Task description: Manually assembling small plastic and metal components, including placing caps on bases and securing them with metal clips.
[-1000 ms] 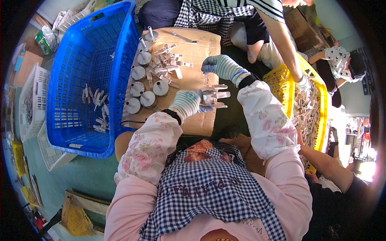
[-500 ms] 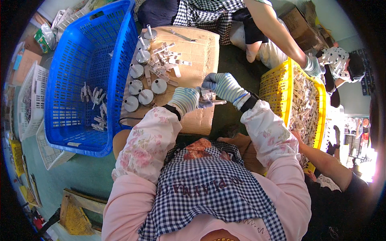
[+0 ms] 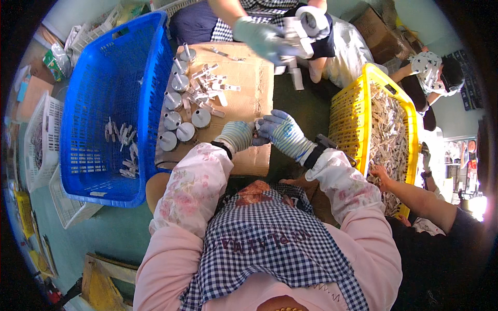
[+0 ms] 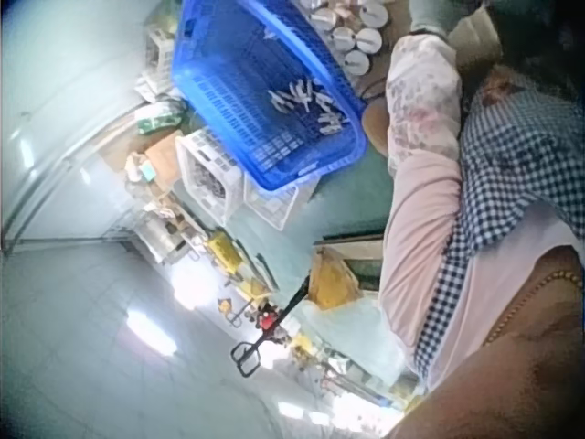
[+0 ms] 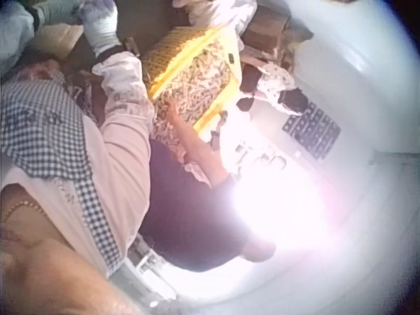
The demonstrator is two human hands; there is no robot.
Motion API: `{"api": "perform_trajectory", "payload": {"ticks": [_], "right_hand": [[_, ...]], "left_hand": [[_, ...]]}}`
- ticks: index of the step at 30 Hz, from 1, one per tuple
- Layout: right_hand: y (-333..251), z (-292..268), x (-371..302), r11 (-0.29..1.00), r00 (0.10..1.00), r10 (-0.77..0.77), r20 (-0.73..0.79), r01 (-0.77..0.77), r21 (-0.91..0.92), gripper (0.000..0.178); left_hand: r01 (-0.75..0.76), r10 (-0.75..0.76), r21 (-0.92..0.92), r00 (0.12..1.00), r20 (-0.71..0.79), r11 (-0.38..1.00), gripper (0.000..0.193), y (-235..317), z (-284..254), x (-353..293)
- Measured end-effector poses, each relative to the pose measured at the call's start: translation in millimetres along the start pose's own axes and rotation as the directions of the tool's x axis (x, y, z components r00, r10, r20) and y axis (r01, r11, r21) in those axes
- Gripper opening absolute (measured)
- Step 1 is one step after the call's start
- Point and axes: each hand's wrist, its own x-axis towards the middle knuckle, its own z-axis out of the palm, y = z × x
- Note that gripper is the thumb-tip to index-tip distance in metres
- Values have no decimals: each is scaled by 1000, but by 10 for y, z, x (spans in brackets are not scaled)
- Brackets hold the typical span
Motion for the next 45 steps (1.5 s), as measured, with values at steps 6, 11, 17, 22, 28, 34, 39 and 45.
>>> {"api": "perform_trajectory", "payload": {"ticks": [6,11,17,22,28,34,39,45], "right_hand": [[-253,-330,-155,989,981,-46,186,71,-126,31],[-539,-777,-560,844,881,470,-57,-430,322,17],[-740,-1030,-596,870,697,487,-527,-337,359,31],[-756,-799,-420,25,762,646,-50,44,999,69],[-639,-1084,58,22,860,506,-64,62,998,60],[-362,-889,231,388,869,472,-146,-55,920,67],[-394,-827,455,234,789,585,-188,58,971,75],[-66,-421,620,249,619,749,-237,67,966,91]], "left_hand": [[47,-47,15,999,12,999,60,99,-29,-80],[6,-15,-245,999,-34,969,73,492,-184,-317],[-103,-125,-602,937,-325,791,79,546,-115,-434],[-250,16,-797,957,-289,550,73,818,-499,-703],[-384,-32,-796,892,-450,468,57,779,-697,-750],[-598,64,-659,761,-646,455,66,682,-875,-711],[-499,-70,-787,828,-557,361,52,543,-969,-651],[-387,-154,-905,897,-414,178,46,54,-807,-438]]}}
